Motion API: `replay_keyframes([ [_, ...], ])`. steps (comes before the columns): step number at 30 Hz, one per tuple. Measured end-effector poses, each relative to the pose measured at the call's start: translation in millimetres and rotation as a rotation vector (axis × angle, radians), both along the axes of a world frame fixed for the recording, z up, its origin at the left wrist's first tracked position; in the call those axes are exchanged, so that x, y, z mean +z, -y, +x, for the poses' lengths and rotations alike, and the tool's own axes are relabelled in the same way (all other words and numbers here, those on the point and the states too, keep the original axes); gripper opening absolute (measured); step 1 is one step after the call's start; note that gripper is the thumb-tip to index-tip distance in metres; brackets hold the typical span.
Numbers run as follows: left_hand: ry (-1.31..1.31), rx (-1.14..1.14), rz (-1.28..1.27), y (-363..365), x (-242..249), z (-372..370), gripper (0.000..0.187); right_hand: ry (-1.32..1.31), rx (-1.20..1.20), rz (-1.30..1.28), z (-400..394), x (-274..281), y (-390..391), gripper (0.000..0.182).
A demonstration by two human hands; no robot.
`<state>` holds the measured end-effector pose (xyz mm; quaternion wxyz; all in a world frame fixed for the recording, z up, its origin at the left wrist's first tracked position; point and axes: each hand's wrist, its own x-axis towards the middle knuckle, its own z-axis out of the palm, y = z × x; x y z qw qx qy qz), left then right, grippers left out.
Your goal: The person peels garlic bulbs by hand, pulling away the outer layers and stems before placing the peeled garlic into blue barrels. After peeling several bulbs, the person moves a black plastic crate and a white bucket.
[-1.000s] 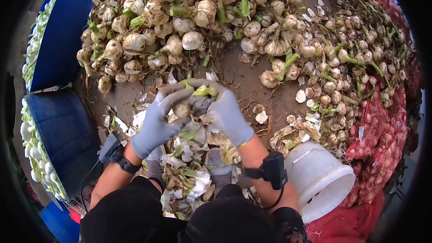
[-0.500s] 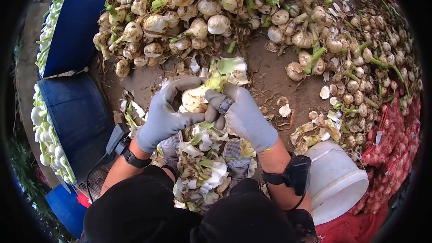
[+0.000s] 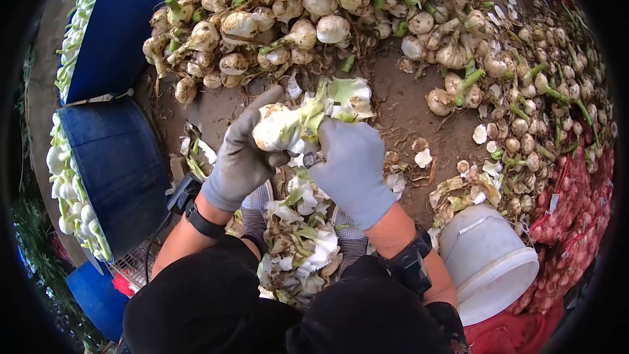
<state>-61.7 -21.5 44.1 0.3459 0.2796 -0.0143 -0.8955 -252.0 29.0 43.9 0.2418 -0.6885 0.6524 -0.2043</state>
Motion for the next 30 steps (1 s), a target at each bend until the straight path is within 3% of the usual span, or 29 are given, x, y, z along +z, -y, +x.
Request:
replay_keyframes([
  [2,0.017,-0.007,-0.055,-1,1,-1,0.066,-0.076,0.057,-0.099,8,-3,4,0.012],
  [3,0.256,-0.113,-0.237,0,5,-2,0.066,0.519,-0.186,-0.027,22,-5,8,0.011],
  [4,0.493,-0.222,-0.419,1,8,-4,0.066,0.811,-0.303,0.026,23,-5,10,0.011],
  [5,0.488,-0.226,-0.419,2,8,-5,0.066,1.106,-0.439,0.046,24,-5,11,0.011],
  [7,0.625,-0.355,-0.454,7,8,-3,0.061,1.243,-0.406,0.468,10,-3,11,0.012],
  [8,0.696,-0.418,-0.47,8,9,-2,0.06,1.244,-0.404,0.468,7,-6,9,0.012],
  [11,0.736,-0.373,-0.479,6,7,7,0.054,0.844,-0.279,0.536,6,-7,1,0.017],
  [12,0.746,-0.362,-0.424,8,-2,10,0.056,0.846,-0.274,0.539,7,2,-4,0.017],
  [13,0.996,-0.269,-0.805,14,-18,3,0.055,0.961,-0.134,0.582,7,12,-9,0.017],
  [14,0.92,-0.274,-0.682,7,-20,5,0.057,1.072,0.006,0.625,7,17,-12,0.017],
  [16,1.052,-0.076,-0.688,7,-19,-3,0.059,1.068,-0.006,0.606,9,12,-13,0.019],
  [18,0.953,-0.103,-0.833,3,-8,-5,0.061,1.021,-0.212,0.436,11,-2,-7,0.021],
  [20,0.862,-0.125,-0.971,2,4,-7,0.064,0.919,-0.185,0.377,7,-6,-7,0.025],
  [22,0.808,-0.339,-0.77,1,12,-5,0.071,0.955,0.056,0.345,11,-9,-9,0.03],
  [23,0.79,-0.196,-0.648,0,2,-7,0.071,0.959,0.06,0.342,9,-9,-8,0.03],
  [26,0.683,-0.045,-0.396,-19,-67,24,0.046,0.35,-0.138,0.195,-16,-9,-4,0.035],
  [27,0.683,-0.045,-0.39,-16,-50,22,0.046,0.35,-0.137,0.201,-27,-12,-5,0.035],
  [29,0.43,-0.298,-0.53,3,2,12,0.046,0.077,-0.219,0.408,-47,-17,2,0.035],
  [30,0.435,-0.298,-0.531,5,4,11,0.046,0.081,-0.216,0.407,-44,-21,-1,0.035],
])
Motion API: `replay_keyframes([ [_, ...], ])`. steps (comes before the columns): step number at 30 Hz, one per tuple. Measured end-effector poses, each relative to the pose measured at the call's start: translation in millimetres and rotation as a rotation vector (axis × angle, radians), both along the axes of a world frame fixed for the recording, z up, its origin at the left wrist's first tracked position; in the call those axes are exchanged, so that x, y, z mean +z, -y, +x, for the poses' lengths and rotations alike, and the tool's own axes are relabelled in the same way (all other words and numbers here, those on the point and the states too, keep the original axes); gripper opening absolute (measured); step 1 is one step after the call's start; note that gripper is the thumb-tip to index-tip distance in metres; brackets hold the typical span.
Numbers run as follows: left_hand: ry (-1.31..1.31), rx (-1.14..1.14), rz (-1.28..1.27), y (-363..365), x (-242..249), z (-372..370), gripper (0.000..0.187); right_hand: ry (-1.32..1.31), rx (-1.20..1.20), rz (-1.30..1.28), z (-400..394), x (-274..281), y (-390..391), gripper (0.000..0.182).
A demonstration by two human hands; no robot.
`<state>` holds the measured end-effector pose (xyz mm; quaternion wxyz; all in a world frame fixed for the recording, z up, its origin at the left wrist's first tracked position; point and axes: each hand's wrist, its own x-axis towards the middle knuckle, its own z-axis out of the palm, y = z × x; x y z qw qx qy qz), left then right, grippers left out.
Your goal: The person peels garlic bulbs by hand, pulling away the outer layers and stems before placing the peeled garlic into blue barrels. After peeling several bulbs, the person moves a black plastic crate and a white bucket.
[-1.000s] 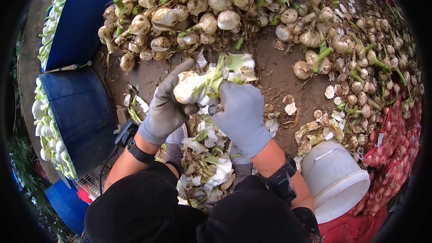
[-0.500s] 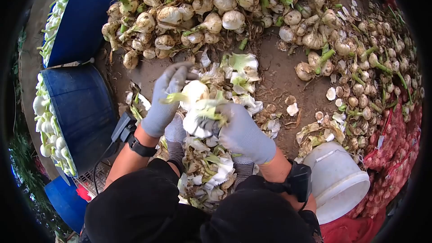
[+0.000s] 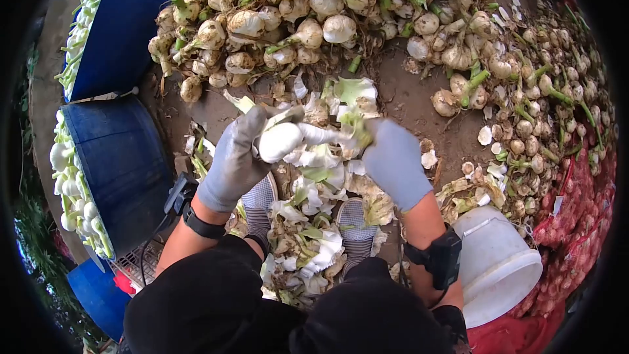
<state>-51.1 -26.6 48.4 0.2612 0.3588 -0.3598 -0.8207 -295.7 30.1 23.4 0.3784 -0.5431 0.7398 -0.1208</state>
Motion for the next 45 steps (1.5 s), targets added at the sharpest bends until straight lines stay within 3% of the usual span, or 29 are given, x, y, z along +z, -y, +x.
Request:
replay_keyframes([
  [2,0.266,0.01,-0.253,1,-3,-3,0.047,-0.208,0.434,0.104,11,-7,-18,0.044],
  [4,0.422,0.018,-0.375,1,-11,-2,0.046,-0.214,0.384,-0.087,31,12,-13,0.052],
  [5,0.386,0.054,-0.408,-3,-17,-3,0.03,-0.118,0.291,-0.34,38,20,-3,0.057],
  [7,0.338,0.041,-0.382,-5,-24,-6,0.027,-0.038,0.181,-0.587,51,23,6,0.063],
  [8,0.337,-0.003,-0.322,-5,-26,-7,0.026,-0.072,0.245,-0.509,58,18,8,0.057],
  [10,-0.199,0.391,0.502,-7,-30,-10,0.049,-0.107,0.311,-0.436,57,18,11,0.052],
  [11,-0.275,0.374,0.554,-5,-37,-3,0.051,-0.003,0.319,-0.255,55,21,12,0.044],
  [12,-0.129,0.292,0.246,-3,-31,-3,0.054,0.103,0.324,-0.069,55,21,11,0.037],
  [13,-0.122,0.296,0.249,0,-32,1,0.054,0.359,0.248,0.004,60,19,-2,0.024],
  [14,-0.209,0.378,0.315,5,-33,7,0.053,0.364,0.252,0.006,67,20,-16,0.024],
  [15,-0.301,0.462,0.377,8,-34,10,0.053,0.713,0.326,0.013,76,23,-25,0.023],
  [18,-0.357,0.346,0.406,3,-35,2,0.051,0.817,0.328,0.017,75,37,-18,0.022],
  [20,-0.461,0.32,0.49,-1,-33,-2,0.049,0.253,0.134,-0.127,63,35,6,0.022],
  [21,-0.322,0.266,0.336,-3,-30,-5,0.047,0.336,-0.034,-0.308,67,24,8,0.025],
  [22,-0.183,0.211,0.184,-5,-27,-7,0.046,0.334,-0.037,-0.304,65,19,11,0.025],
  [24,-0.178,0.126,-0.026,-4,-26,-7,0.042,-0.048,0.239,-0.589,62,15,21,0.027],
  [26,-0.454,0.352,0.568,-5,-41,-3,0.041,-0.224,0.342,-0.462,61,8,21,0.027],
  [28,0.243,-0.013,-0.312,-10,-37,0,0.043,-0.26,0.416,-0.459,60,10,21,0.022],
  [29,-0.099,0.211,0.117,-6,-43,0,0.045,-0.259,0.416,-0.458,63,11,17,0.022],
  [30,-0.445,0.429,0.546,-2,-46,1,0.046,0.016,0.426,-0.389,69,14,8,0.02],
  [31,-0.36,0.507,0.531,4,-38,-2,0.047,0.289,0.431,-0.315,75,17,0,0.019],
  [32,-0.274,0.585,0.517,8,-30,-5,0.048,0.291,0.432,-0.317,84,23,-10,0.019],
  [34,-0.52,0.431,0.539,10,-38,2,0.046,1.026,0.199,-0.057,96,39,-24,0.017],
  [35,-0.52,0.431,0.537,7,-39,2,0.046,0.797,0.204,-0.154,86,39,-12,0.018],
  [36,-0.537,0.436,0.545,4,-36,1,0.046,0.796,0.203,-0.158,77,34,-3,0.018],
  [38,-0.56,0.438,0.552,2,-36,0,0.045,0.115,0.186,-0.471,63,23,9,0.024],
  [40,-0.385,0.41,0.562,2,-35,0,0.044,0.041,0.18,-0.47,64,21,12,0.028],
  [41,-0.287,0.31,0.392,-3,-32,-4,0.036,-0.028,0.174,-0.473,66,20,14,0.032],
  [45,-0.076,0.393,0.19,-17,-28,-20,0.032,-0.091,0.138,-0.585,75,4,7,0.033],
])
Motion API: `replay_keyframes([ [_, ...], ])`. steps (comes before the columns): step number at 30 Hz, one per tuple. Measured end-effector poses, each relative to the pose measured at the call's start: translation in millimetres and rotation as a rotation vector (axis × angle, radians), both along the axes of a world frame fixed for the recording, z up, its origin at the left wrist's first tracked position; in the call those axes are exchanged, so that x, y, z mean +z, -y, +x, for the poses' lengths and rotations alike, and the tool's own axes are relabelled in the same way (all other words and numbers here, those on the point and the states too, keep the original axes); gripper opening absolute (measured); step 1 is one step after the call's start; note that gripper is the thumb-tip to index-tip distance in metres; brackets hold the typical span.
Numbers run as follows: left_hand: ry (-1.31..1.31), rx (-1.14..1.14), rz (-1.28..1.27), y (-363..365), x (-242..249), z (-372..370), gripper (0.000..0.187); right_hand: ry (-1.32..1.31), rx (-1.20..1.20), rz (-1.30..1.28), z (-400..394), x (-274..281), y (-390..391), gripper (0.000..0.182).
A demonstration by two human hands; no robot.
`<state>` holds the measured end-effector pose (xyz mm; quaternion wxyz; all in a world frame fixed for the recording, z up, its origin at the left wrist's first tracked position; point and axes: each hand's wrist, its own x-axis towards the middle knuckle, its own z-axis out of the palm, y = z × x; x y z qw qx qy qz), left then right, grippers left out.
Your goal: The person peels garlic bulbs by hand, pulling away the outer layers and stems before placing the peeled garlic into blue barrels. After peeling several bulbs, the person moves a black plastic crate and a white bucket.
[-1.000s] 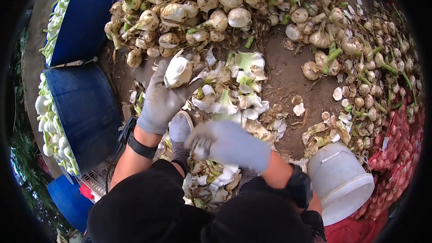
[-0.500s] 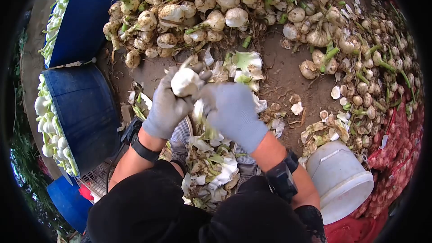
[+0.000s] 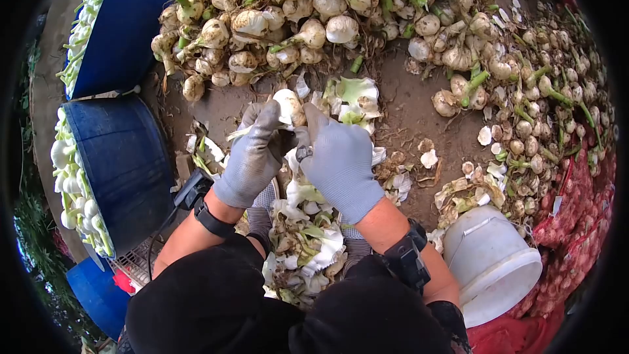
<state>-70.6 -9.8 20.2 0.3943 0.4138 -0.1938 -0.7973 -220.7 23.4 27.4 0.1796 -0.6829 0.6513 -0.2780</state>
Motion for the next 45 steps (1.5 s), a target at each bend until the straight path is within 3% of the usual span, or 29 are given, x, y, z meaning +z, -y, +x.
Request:
replay_keyframes([
  [6,-0.013,-0.062,0.088,-4,1,1,0.031,-0.138,0.058,0.12,-11,3,5,0.026],
  [8,-0.094,-0.115,0.114,-2,14,8,0.034,0.123,-0.112,0.36,-24,-9,11,0.021],
  [9,-0.183,-0.174,0.143,-2,21,12,0.037,0.105,-0.125,0.359,-33,-16,9,0.021],
  [10,-0.185,-0.114,0.171,-2,27,24,0.047,0.103,-0.243,0.36,-48,-24,7,0.018],
  [11,-0.232,-0.051,-0.055,4,29,38,0.056,0.094,-0.362,0.348,-68,-30,8,0.016],
  [12,-0.259,0.19,-0.172,25,52,53,0.06,0.154,-0.301,0.385,-75,-30,0,0.017],
  [13,-0.558,0.236,-0.159,53,67,82,0.06,0.119,-0.237,0.45,-77,-16,-8,0.021],
  [15,-1.137,0.083,-0.087,90,122,124,0.08,0.109,-0.317,0.292,-96,-9,-21,0.019],
  [16,-1.104,0.093,-0.266,98,136,140,0.079,0.098,-0.32,0.285,-114,-9,-22,0.019],
  [18,-0.761,0.032,-0.359,97,140,133,0.072,-0.297,-0.594,-0.012,-158,-19,-22,0.031],
  [19,-0.594,-0.009,-0.399,96,145,125,0.07,-0.299,-0.604,-0.02,-170,-28,-19,0.031],
  [20,-0.255,0.1,-0.463,86,130,99,0.071,-0.346,-0.532,0.102,-182,-38,-16,0.038],
  [21,0.376,0.162,-0.654,65,105,48,0.073,-0.398,-0.461,0.229,-195,-51,-18,0.044],
  [22,0.062,-0.185,-0.628,60,83,36,0.069,-0.325,-0.408,0.154,-202,-73,-23,0.043],
  [23,0.305,-0.267,-0.271,58,64,20,0.064,-0.24,-0.374,0.144,-194,-63,-20,0.037],
  [24,0.404,-0.333,-0.433,41,44,1,0.064,-0.148,-0.333,0.14,-173,-50,-17,0.031],
  [25,0.508,-0.405,-0.584,21,31,-16,0.065,0.209,-0.338,0.175,-147,-37,-16,0.03],
  [27,0.893,-0.565,-1.162,11,27,-34,0.062,0.963,-0.311,0.317,-92,-16,-10,0.032],
  [29,0.879,-0.599,-1.168,11,15,-25,0.057,1.445,-0.223,0.4,-64,2,-7,0.044],
  [30,0.59,-0.492,-0.647,6,-13,-14,0.056,1.401,-0.18,0.4,-59,6,-6,0.049],
  [31,0.656,-0.342,-0.662,3,-11,-15,0.052,1.361,-0.139,0.397,-60,5,-6,0.054],
  [33,0.531,-0.36,-0.513,4,9,-14,0.053,1.385,-0.093,0.427,-57,-17,-7,0.043],
  [35,0.707,-0.519,-0.66,4,17,-11,0.061,0.805,-0.01,0.429,-53,-24,-6,0.03],
  [36,0.807,-0.522,-0.823,4,19,-12,0.062,0.75,-0.073,0.49,-49,-13,-1,0.018],
  [37,0.902,-0.524,-0.992,4,20,-13,0.063,0.752,-0.072,0.496,-47,-8,-1,0.018],
  [40,0.933,-0.547,-0.855,2,12,-9,0.066,0.638,-0.11,0.729,-40,-5,0,0.032],
  [41,0.936,-0.548,-0.849,4,12,-6,0.066,0.641,-0.107,0.734,-39,1,1,0.032],
  [43,0.928,-0.589,-0.904,11,13,1,0.058,1.048,-0.199,0.934,-41,18,2,0.036],
  [45,0.899,-0.607,-0.83,12,16,5,0.058,1.123,-0.213,0.921,-38,21,-2,0.035],
])
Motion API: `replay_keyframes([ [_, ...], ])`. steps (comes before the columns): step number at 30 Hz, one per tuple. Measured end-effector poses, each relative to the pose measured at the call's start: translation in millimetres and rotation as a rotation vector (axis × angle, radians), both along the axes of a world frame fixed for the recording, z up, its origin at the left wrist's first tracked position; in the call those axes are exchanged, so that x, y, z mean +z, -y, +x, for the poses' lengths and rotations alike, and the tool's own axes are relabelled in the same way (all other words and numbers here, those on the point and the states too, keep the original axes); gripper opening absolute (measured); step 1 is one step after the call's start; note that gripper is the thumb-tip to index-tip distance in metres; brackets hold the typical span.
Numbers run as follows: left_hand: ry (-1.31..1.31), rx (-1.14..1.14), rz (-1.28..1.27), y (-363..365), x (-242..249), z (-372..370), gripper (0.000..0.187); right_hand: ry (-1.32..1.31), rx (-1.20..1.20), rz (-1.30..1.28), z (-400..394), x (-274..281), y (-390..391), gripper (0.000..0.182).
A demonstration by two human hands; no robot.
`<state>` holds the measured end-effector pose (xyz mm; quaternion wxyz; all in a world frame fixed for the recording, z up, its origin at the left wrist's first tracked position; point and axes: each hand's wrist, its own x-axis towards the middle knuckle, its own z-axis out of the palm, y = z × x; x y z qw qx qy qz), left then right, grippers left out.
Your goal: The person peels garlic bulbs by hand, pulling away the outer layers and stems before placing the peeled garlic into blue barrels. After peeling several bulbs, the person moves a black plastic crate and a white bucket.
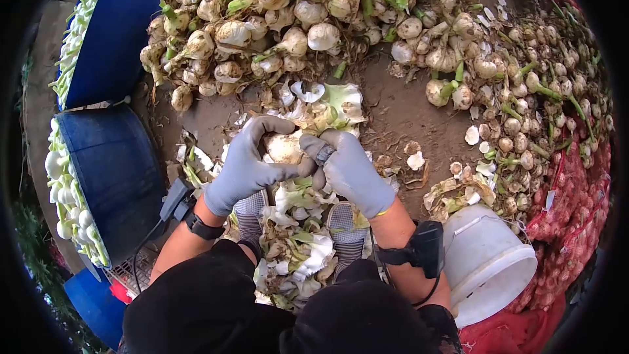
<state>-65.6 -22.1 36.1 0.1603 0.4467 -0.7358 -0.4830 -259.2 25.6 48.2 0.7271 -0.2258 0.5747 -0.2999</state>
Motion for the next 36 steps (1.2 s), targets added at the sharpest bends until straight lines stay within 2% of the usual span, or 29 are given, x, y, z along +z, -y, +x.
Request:
replay_keyframes([
  [2,-0.334,0.207,0.565,-3,-2,5,0.062,0.054,-0.041,-0.001,2,0,-3,0.034],
  [3,-0.466,0.213,0.584,-5,-2,5,0.062,-0.043,0.001,-0.081,3,-1,-4,0.033],
  [4,-0.463,0.215,0.583,-7,-1,5,0.062,-0.139,0.042,-0.162,4,-3,-5,0.032],
  [5,-0.62,0.319,0.784,-8,1,5,0.058,-0.135,0.042,-0.162,4,-8,-8,0.032],
  [6,-0.777,0.425,0.983,-9,2,6,0.054,-0.526,0.193,-0.399,6,-15,-12,0.03],
  [7,-0.859,0.4,1.047,-10,-1,8,0.057,-0.919,0.344,-0.635,7,-21,-14,0.028],
  [8,-0.86,0.402,1.044,-10,-1,7,0.057,-0.917,0.345,-0.638,9,-25,-13,0.028],
  [10,-0.846,0.414,0.978,-9,2,4,0.062,-0.999,0.239,-0.986,9,-30,-11,0.024],
  [11,-0.728,0.354,0.859,-8,9,2,0.063,-1.0,0.239,-0.987,10,-29,-9,0.024],
  [13,-0.534,0.268,0.708,-9,23,-4,0.065,0.142,-0.234,-0.287,14,-25,-7,0.02],
  [14,-0.486,0.224,0.556,-10,14,-5,0.068,0.139,-0.237,-0.287,12,-22,-4,0.02],
  [15,-0.432,0.191,0.4,-9,13,-10,0.072,0.024,-0.167,-0.265,10,-19,0,0.02],
  [16,-0.432,0.194,0.396,-3,18,-6,0.072,-0.089,-0.096,-0.244,9,-15,4,0.022],
  [18,-0.454,0.285,0.828,7,36,6,0.061,-0.022,-0.088,-0.245,9,-11,4,0.023],
  [19,-0.498,0.351,0.696,3,21,10,0.061,0.042,-0.087,-0.239,10,-7,1,0.024],
  [20,-0.253,0.379,0.163,8,-3,11,0.057,0.047,-0.083,-0.236,16,0,-3,0.024],
  [22,-0.264,0.411,0.21,5,-4,12,0.051,0.084,-0.161,-0.208,27,16,-8,0.016],
  [24,-0.365,0.181,-0.039,5,-3,9,0.048,0.101,-0.133,-0.197,23,-2,-7,0.022],
  [26,-0.32,0.15,0.09,3,5,5,0.048,0.022,-0.002,-0.276,17,-9,-5,0.021],
  [27,-0.317,0.148,0.091,3,1,8,0.048,0.023,0.031,-0.252,16,10,-2,0.017],
  [28,-0.414,0.177,0.286,2,-7,17,0.047,0.028,0.031,-0.249,17,7,-4,0.017],
  [29,-0.511,0.206,0.479,2,-11,22,0.046,-0.162,0.079,-0.281,15,0,-5,0.016],
  [30,-0.511,0.212,0.475,2,-9,23,0.046,-0.354,0.128,-0.315,12,-8,-6,0.015],
  [31,-0.678,0.347,0.748,2,-4,23,0.047,-0.535,0.119,-0.244,3,-16,-4,0.014],
  [32,-0.841,0.479,1.022,2,0,23,0.047,-0.531,0.122,-0.248,-5,-25,-8,0.014],
  [34,-0.934,0.487,1.039,1,1,27,0.048,-0.7,0.258,-0.364,-10,-32,-12,0.017],
  [36,-1.088,0.509,1.054,5,-7,32,0.044,-0.543,0.758,-0.351,-1,-17,-30,0.018],
])
